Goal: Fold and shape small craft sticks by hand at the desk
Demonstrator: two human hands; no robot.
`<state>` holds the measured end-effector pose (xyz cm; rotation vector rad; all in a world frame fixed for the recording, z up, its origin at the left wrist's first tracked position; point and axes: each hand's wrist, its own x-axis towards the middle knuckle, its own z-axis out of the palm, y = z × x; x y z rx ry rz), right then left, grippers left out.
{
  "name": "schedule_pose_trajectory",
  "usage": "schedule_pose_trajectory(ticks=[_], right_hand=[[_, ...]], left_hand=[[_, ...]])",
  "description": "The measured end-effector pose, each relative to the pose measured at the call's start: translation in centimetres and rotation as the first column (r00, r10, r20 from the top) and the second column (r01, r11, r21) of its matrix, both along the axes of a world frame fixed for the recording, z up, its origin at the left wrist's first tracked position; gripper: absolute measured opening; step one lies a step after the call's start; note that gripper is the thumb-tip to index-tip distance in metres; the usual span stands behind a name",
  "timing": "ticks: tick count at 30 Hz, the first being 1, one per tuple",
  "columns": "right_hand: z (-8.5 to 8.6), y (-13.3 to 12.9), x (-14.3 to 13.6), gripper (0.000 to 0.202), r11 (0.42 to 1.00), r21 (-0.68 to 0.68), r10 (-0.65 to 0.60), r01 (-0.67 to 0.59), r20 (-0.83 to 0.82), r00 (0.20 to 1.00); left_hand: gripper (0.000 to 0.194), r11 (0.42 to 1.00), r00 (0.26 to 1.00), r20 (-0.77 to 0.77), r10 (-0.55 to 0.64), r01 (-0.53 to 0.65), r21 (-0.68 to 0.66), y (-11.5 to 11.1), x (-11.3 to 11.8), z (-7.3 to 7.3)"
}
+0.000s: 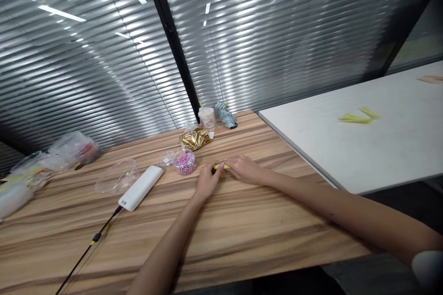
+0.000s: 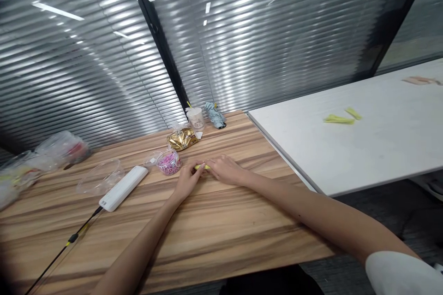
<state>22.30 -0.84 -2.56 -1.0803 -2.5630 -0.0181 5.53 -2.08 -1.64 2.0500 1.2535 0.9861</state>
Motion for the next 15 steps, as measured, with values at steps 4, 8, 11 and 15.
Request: schedule_pose_trajectory(ticks=[4, 8, 11, 15], right_hand=[[0.2, -0.1, -0.1, 0.026, 1.0, -0.001, -0.028, 0.028, -0.008, 1.0], [0.3, -0.2, -0.3, 0.03, 0.994, -0.02, -0.106, 0.106, 0.017, 0.994], [0.3, -0.2, -0.3, 0.033, 0.991, -0.016, -0.131, 0.132, 0.046, 0.99], [0.3, -0.1, -0.2, 0.028, 0.993, -0.039, -0.111, 0.114, 0.074, 0.991]], left_hand=[[0.034, 1.0, 0.996, 0.088, 0.023, -0.021, -0.022, -0.2, 0.1, 0.2], [0.032, 0.999, 0.989, 0.143, 0.047, -0.049, 0.015, -0.1, 0.0, 0.1], [0.03, 0.999, 0.978, 0.204, 0.039, -0.042, 0.014, 0.2, -0.3, -0.3], [0.026, 0.999, 0.97, 0.242, 0.018, -0.024, 0.021, 0.6, -0.5, -0.9]])
